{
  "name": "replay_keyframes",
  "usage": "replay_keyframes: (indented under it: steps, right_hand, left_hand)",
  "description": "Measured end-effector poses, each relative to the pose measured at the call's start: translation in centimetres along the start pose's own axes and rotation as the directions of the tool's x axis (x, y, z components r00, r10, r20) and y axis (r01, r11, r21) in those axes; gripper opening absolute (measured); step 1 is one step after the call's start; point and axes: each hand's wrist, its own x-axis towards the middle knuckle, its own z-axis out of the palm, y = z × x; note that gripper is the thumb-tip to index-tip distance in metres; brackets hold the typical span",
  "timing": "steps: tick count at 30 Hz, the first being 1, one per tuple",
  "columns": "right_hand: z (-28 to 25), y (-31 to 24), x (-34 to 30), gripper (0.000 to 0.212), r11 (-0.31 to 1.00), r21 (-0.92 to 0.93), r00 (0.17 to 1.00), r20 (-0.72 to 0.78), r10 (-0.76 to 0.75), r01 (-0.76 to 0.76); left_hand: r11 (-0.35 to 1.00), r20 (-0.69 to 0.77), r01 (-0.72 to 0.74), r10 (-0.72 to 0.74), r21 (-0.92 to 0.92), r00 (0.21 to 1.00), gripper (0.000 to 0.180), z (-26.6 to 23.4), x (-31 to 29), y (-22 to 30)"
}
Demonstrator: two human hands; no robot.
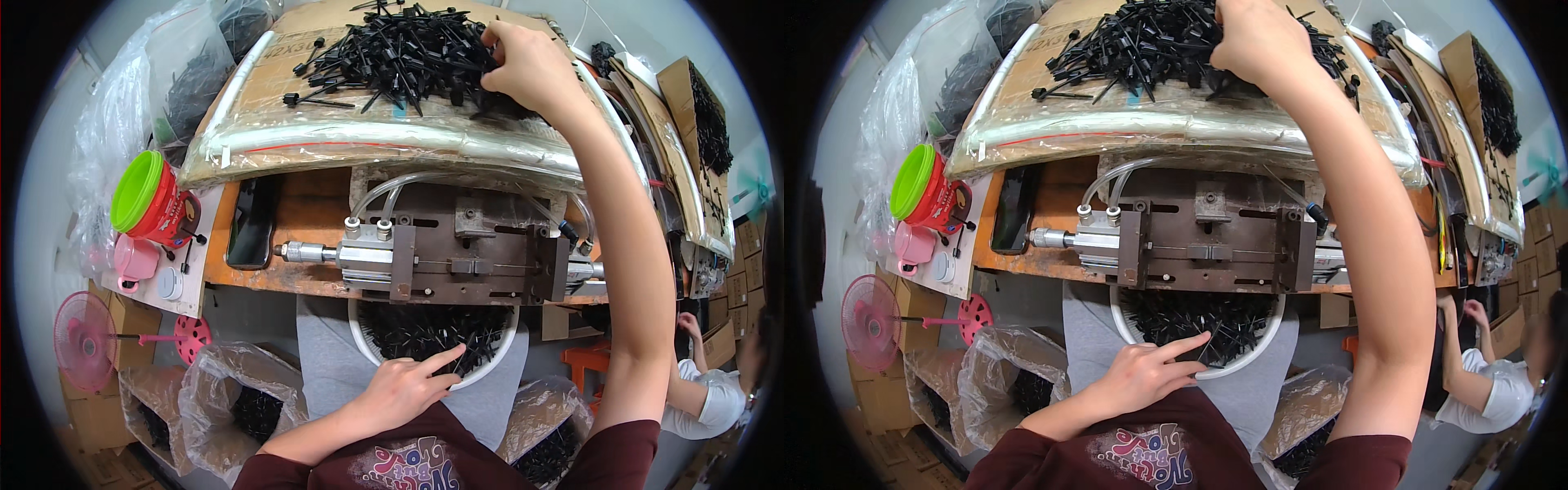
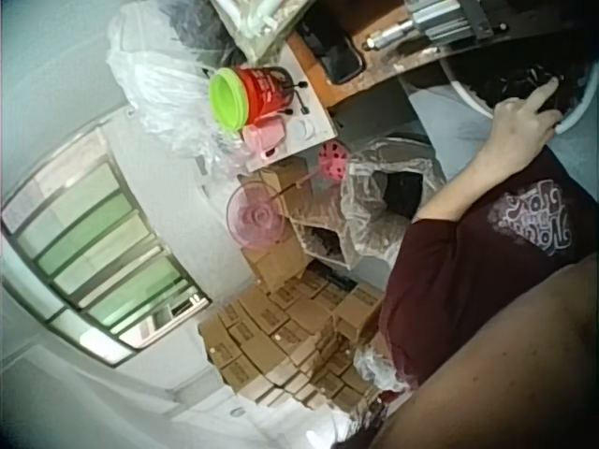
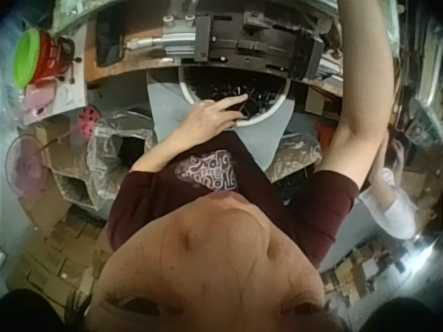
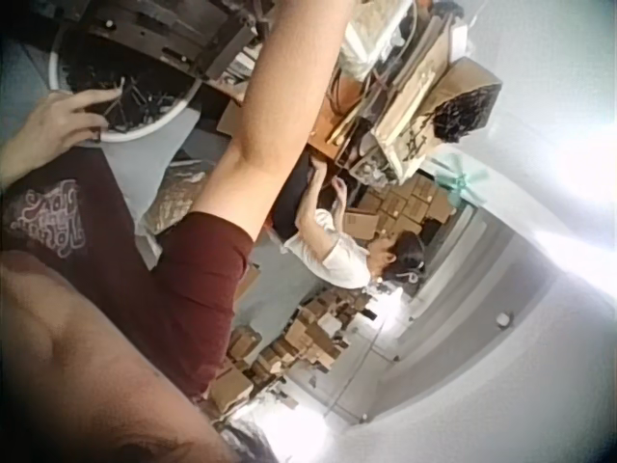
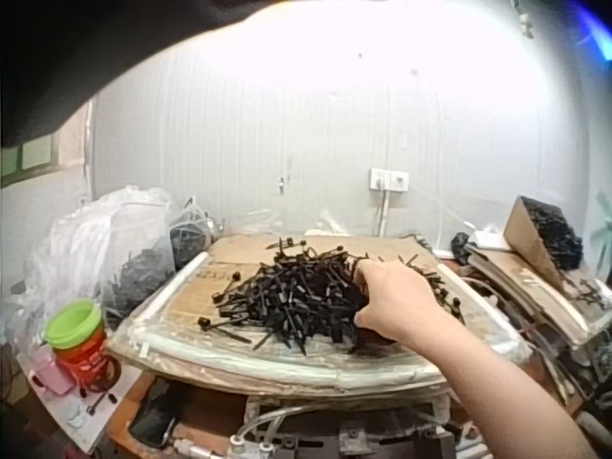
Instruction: Assembling small black plastic components using a pneumatic jig.
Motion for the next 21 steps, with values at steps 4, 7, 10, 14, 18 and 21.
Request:
replay_keyframes:
  steps: [4, 7, 10, 14, 18, 21]
  right_hand:
    - [-1.2, 1.3, -1.1, 0.044, 0.997, 0.043, 0.998, 0.011, -0.062, 0.062]
    - [-1.6, 0.2, -2.1, 0.040, 0.999, 0.028, 0.999, 0.044, 0.030, -0.031]
    - [-1.1, 0.6, -2.5, 0.043, 1.000, 0.031, 0.999, 0.035, 0.001, -0.002]
    - [-1.0, 1.8, -3.2, 0.037, 0.993, 0.101, 0.994, -0.100, -0.050, 0.060]
    - [-2.4, 2.5, -3.8, 0.021, 0.864, 0.487, 0.991, 0.037, 0.125, -0.127]
    - [-3.1, 3.3, -4.6, 0.028, 0.653, 0.711, 0.965, 0.177, 0.195, -0.262]
  left_hand:
    - [1.000, 0.036, -0.002, 0.002, -0.019, 0.999, 0.025, 1.3, -1.5, -1.4]
    - [1.000, 0.072, 0.015, -0.014, -0.018, 0.997, 0.025, 2.1, -1.9, -2.2]
    - [1.000, 0.091, 0.008, -0.008, -0.006, 0.996, 0.024, 2.4, -1.5, -2.3]
    - [1.000, 0.069, 0.006, -0.007, 0.006, 0.998, 0.024, 3.0, -1.2, -2.7]
    - [0.999, 0.090, 0.022, -0.026, 0.040, 0.996, 0.029, 3.9, -1.5, -3.6]
    - [0.994, 0.099, 0.024, -0.035, 0.111, 0.994, 0.035, 4.1, -1.0, -3.4]
